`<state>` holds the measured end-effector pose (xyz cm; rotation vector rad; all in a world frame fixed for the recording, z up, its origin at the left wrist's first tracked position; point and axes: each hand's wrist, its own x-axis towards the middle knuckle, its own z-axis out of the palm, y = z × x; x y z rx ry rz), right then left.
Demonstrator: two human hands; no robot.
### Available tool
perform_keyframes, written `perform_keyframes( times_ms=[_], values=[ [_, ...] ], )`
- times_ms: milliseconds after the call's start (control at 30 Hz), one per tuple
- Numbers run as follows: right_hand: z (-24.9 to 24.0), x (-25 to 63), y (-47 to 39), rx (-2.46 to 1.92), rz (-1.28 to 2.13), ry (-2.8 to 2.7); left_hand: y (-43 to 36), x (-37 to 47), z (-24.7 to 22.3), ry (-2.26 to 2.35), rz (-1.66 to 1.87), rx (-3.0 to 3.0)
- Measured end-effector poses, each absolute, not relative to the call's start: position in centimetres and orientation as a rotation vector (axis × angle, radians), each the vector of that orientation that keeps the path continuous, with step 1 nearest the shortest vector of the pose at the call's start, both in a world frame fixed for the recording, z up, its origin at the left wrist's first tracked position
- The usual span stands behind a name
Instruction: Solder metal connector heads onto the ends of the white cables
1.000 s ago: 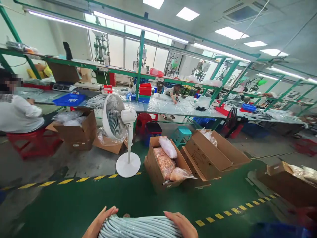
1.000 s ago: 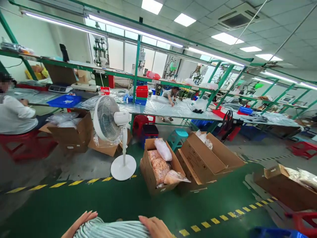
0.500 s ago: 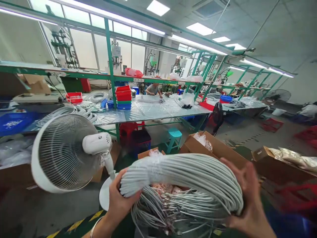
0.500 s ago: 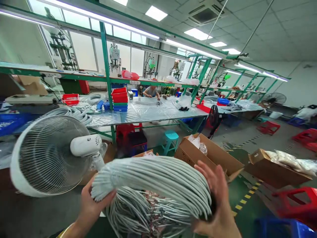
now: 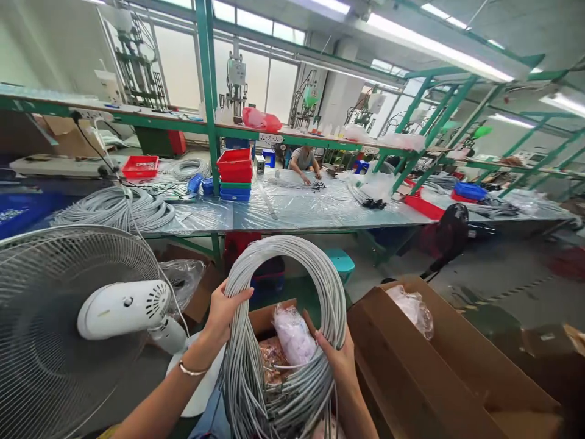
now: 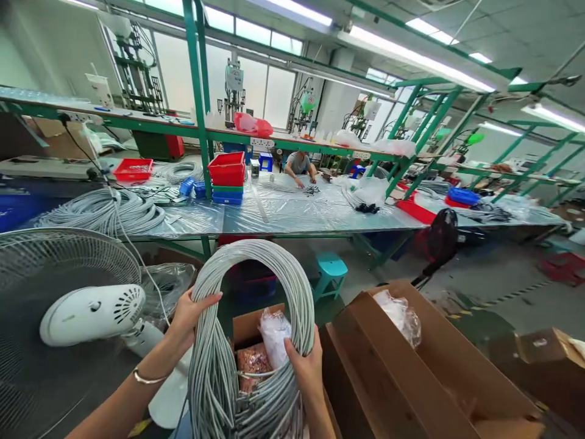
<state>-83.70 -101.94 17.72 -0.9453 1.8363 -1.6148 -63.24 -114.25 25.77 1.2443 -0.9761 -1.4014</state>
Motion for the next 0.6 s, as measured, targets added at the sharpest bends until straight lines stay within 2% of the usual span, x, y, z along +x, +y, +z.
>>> perform_keyframes(
  times_ms=[133, 333, 600],
  values=[
    [18.1, -86.4, -114.0, -0.900, -1.537, 1.801, -125.1, -64.7, 24.7, -0.855, -1.398, 1.324],
    [17.2, -88.1, -137.7, -0.788, -1.345, 1.738, -145.4, -67.6, 21.0, -0.757, -1.401, 1.493],
    [14.6, -89.0, -164.0, -0.745, -1.147, 1.692, -170.6, -68.2, 17.0, -0.838, -1.280, 1.674]
  ],
)
